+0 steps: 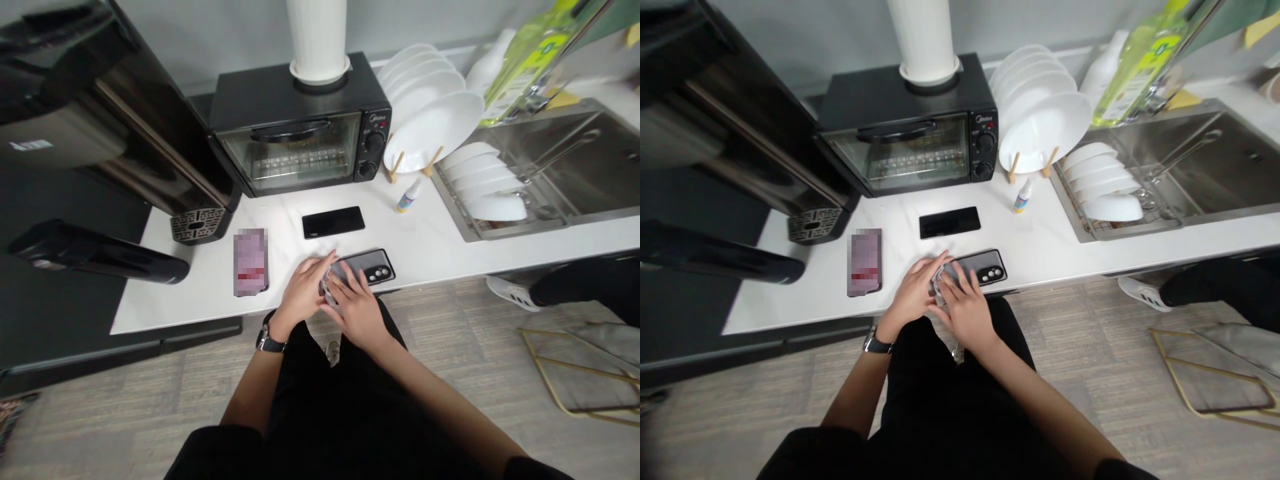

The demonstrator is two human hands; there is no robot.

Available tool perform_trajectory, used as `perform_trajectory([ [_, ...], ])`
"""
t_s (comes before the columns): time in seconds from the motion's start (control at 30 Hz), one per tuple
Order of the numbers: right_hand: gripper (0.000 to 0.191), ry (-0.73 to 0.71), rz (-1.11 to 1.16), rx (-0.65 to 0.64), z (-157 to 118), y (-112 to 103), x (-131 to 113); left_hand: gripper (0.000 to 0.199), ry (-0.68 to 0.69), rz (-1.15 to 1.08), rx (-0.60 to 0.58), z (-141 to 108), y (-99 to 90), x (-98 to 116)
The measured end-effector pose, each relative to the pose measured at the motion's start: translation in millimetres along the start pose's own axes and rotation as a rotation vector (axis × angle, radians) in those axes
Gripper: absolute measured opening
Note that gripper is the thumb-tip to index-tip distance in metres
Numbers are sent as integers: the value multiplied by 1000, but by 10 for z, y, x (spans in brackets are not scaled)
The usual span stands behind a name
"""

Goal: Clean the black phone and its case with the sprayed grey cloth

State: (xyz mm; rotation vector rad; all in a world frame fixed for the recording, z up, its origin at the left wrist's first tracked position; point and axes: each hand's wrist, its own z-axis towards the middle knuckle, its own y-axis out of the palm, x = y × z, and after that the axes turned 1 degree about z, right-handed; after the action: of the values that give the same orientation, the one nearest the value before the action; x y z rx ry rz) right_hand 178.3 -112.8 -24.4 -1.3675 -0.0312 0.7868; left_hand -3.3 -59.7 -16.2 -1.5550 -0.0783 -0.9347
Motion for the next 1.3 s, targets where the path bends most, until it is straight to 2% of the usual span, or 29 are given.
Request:
perform_trajectory([
  [0.1,50,62,-66,15,-227,-261,383,103,-27,-11,17,23,-17,29],
  [0.2,46,188,-168,103,-304,-448,704,106,-28,-9,9,57,-24,43],
  [0.23,47,222,-189,131,-271,-447,719,106,-25,-9,6,66,-24,41],
  [0.3,51,223,-185,143,-142,-338,585,105,-21,-11,7,75,-22,30],
  [0.4,60,67,-85,70,45,-62,167,99,-15,-20,-9,68,-24,5],
  [0.47,61,-19,-30,23,62,32,3,99,-16,-29,-16,58,-31,-7],
  [0.53,57,-18,-30,7,-22,-22,73,100,-14,-36,-9,52,-37,-10],
  [0.6,52,37,-76,18,-159,-188,333,103,-11,-31,5,56,-39,-3],
  [0.67,50,128,-145,73,-273,-363,612,107,-3,-20,8,68,-36,8],
  [0.73,51,201,-194,133,-292,-431,734,108,3,-10,6,82,-28,14],
  [0.8,54,197,-182,144,-200,-338,624,105,6,-6,7,91,-17,10],
  [0.93,63,15,-17,60,77,51,69,97,10,-26,-5,73,-11,-34],
  [1.0,61,-25,25,40,106,108,-36,99,3,-44,-7,56,-16,-49],
  [1.07,55,-25,4,28,22,6,98,101,-11,-41,4,48,-21,-43],
  [1.2,49,121,-168,101,-313,-406,664,105,-14,-6,16,74,-25,20],
  [1.27,49,205,-234,154,-399,-504,772,107,1,0,11,96,-23,40],
  [1.3,51,228,-243,166,-393,-489,742,107,10,-1,7,105,-19,40],
])
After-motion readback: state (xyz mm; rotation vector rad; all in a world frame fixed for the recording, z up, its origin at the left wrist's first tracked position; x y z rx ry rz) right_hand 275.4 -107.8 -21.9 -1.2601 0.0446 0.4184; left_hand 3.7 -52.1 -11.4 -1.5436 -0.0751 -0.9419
